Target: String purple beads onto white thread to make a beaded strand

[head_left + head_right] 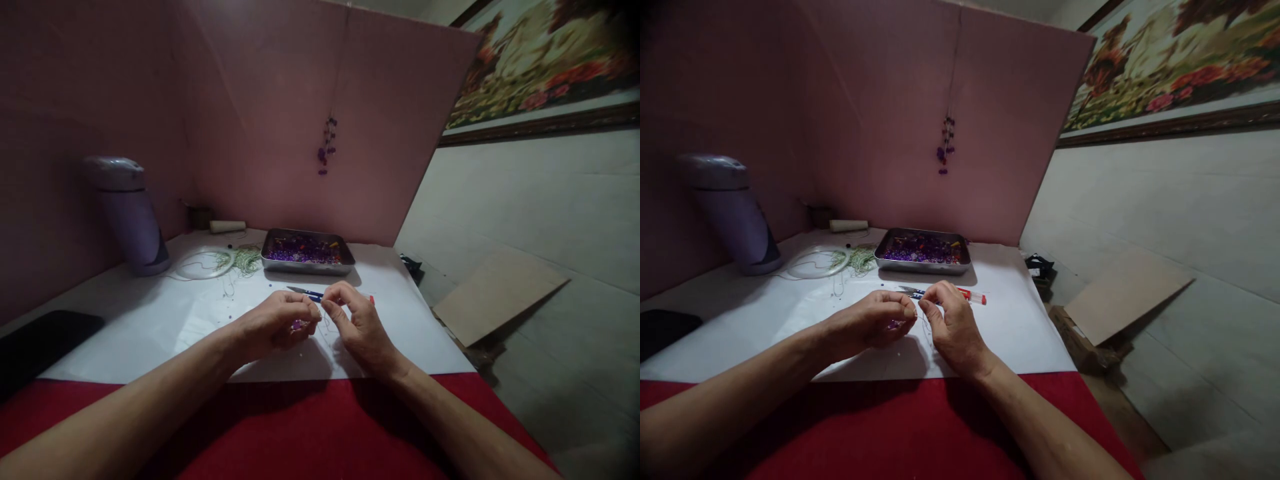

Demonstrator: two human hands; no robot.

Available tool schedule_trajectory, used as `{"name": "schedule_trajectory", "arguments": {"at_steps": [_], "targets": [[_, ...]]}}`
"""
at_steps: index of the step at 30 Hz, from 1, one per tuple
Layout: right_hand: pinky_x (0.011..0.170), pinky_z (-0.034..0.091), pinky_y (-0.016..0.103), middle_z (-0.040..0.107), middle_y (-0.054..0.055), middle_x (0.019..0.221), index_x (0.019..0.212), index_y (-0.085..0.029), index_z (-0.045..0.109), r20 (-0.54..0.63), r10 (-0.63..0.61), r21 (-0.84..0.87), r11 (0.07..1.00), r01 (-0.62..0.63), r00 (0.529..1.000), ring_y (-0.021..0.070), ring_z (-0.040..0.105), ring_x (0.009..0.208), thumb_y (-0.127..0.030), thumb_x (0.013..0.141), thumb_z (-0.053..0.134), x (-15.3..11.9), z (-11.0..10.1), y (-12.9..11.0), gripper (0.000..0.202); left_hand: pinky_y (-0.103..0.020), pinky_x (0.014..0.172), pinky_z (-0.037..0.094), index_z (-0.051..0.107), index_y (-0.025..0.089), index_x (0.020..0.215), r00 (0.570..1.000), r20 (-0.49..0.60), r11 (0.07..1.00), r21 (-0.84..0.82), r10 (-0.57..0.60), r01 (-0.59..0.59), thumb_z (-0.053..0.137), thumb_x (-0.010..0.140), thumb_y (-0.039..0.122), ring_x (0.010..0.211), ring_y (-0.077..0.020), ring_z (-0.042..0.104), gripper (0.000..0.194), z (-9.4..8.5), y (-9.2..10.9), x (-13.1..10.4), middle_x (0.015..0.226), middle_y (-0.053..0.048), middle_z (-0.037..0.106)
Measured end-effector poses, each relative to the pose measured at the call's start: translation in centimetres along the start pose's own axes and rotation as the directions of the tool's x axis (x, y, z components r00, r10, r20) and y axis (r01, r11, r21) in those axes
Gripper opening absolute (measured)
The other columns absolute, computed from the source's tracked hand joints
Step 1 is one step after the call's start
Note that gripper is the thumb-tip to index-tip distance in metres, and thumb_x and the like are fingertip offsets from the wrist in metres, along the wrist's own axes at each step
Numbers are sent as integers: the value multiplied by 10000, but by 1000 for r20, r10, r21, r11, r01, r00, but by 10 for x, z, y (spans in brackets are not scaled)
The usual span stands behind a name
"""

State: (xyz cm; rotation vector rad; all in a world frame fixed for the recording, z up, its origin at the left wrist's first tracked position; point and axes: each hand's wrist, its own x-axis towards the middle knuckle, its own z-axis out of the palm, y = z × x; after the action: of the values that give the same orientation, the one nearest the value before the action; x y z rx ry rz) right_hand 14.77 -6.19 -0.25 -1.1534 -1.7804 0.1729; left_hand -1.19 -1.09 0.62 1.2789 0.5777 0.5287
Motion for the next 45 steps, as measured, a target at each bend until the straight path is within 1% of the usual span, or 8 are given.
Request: {"name": "schedule_trajectory", "arguments": {"at_steps": [5,12,15,20,23,27,38,45], "targets": [[694,391,313,545,37,758,729,-177,511,-25,-22,-54,998,21,999,175,495,742,-191,865,468,-1,1,0,143,-202,354,110,556,143,680,999,41,998,-55,-10,12,579,694,229,382,-43,275,90,-1,-1,-1,491,39,430],[658,392,302,563,34,724,691,-176,524,-51,-7,-92,996,2,999,172,506,719,-168,834,498,0,1,2,146,-190,389,160,560,135,692,999,28,995,-98,-22,25,563,699,231,453,-56,369,96,-2,-4,1,632,-15,538],[596,386,277,571,23,674,700,-170,545,-52,67,-55,996,-70,996,150,502,643,-185,841,491,-1,1,1,152,-184,409,186,572,126,713,999,39,994,-106,-18,22,570,704,231,493,-59,396,105,-1,-4,1,688,-36,562],[499,381,234,601,18,672,735,-165,552,39,227,180,956,-231,973,105,481,534,-266,875,462,-2,3,3,194,-180,398,176,605,124,773,999,-6,996,-80,-32,32,617,675,250,500,-61,404,160,0,-3,2,712,-34,562],[401,329,200,606,14,683,798,-164,539,176,316,326,875,-358,933,66,419,426,-355,888,439,-1,5,6,234,-187,374,152,610,120,732,1000,-13,998,-58,-26,25,602,689,263,436,-52,356,149,-3,-4,3,598,-2,510],[354,264,181,507,-35,518,708,-161,518,279,377,356,814,-459,883,52,362,374,-399,842,502,0,7,8,274,-204,353,141,602,133,694,999,-2,999,-26,-32,32,556,723,279,352,-46,284,156,-5,-6,3,473,34,431],[336,218,190,383,-91,421,656,-186,464,196,416,425,780,-460,888,47,277,333,-431,791,553,2,5,6,294,-213,352,140,612,116,691,999,-27,998,-44,-34,33,564,738,363,364,-45,306,256,-1,-4,3,504,19,461],[357,224,196,382,-84,435,676,-178,492,145,394,381,824,-418,908,55,292,362,-398,809,540,1,5,8,262,-188,374,167,577,137,720,999,-27,991,-127,-34,30,639,657,223,424,-44,390,124,-4,-9,6,660,-21,582]]}}
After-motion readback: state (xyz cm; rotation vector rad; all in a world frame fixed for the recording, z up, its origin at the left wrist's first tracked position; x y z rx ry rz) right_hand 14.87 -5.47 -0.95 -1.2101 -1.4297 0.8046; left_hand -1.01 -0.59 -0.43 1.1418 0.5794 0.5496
